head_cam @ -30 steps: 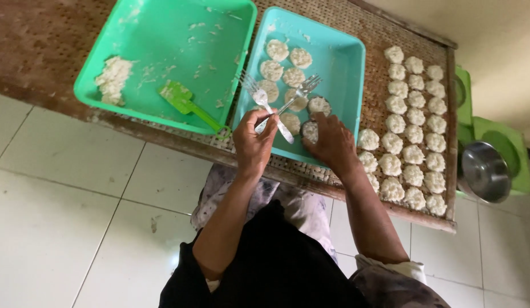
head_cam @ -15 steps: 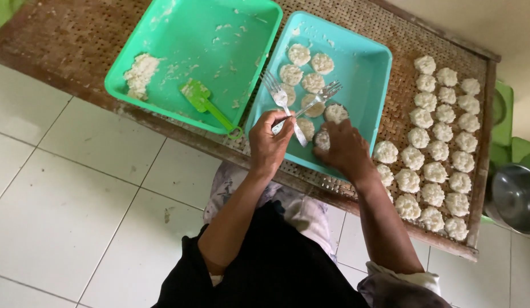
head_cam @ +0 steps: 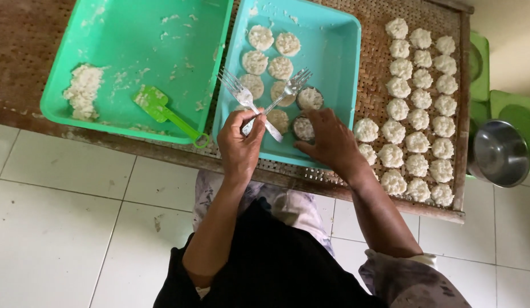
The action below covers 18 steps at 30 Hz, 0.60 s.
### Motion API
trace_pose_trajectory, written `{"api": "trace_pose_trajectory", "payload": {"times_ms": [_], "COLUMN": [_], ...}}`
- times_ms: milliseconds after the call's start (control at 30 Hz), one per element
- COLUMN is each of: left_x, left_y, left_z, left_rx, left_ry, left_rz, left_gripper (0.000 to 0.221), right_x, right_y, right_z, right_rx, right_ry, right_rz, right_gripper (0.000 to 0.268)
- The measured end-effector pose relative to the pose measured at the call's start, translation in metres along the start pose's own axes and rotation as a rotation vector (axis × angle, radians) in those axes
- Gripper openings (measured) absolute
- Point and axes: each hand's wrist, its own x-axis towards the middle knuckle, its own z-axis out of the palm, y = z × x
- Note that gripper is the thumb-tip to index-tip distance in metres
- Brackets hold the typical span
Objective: Shape and place dough balls onto a tray using a fork and spoon
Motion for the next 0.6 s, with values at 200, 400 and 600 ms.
{"api": "trace_pose_trajectory", "payload": {"times_ms": [200, 400, 600], "left_x": [-0.001, 0.0, 0.001], "left_y": [-0.004, -0.007, -0.003], "left_z": [0.0, -0.002, -0.002], "left_rx": [0.023, 0.033, 0.038], "left_ry": [0.007, 0.007, 0.002], "left_rz": [-0.027, -0.015, -0.028], "left_gripper": [0.014, 0.013, 0.014], "right_x": [0.011, -0.007, 0.051], "right_y": [0.013, -0.002, 0.06], "right_z": [0.027, -0.047, -0.047], "right_rx": [-0.235, 0.134, 0.127], "right_ry": [0.035, -0.057, 0.392], "right_rz": [-0.033, 0.002, -0.188], "right_gripper": [0.059, 0.03, 0.018]}}
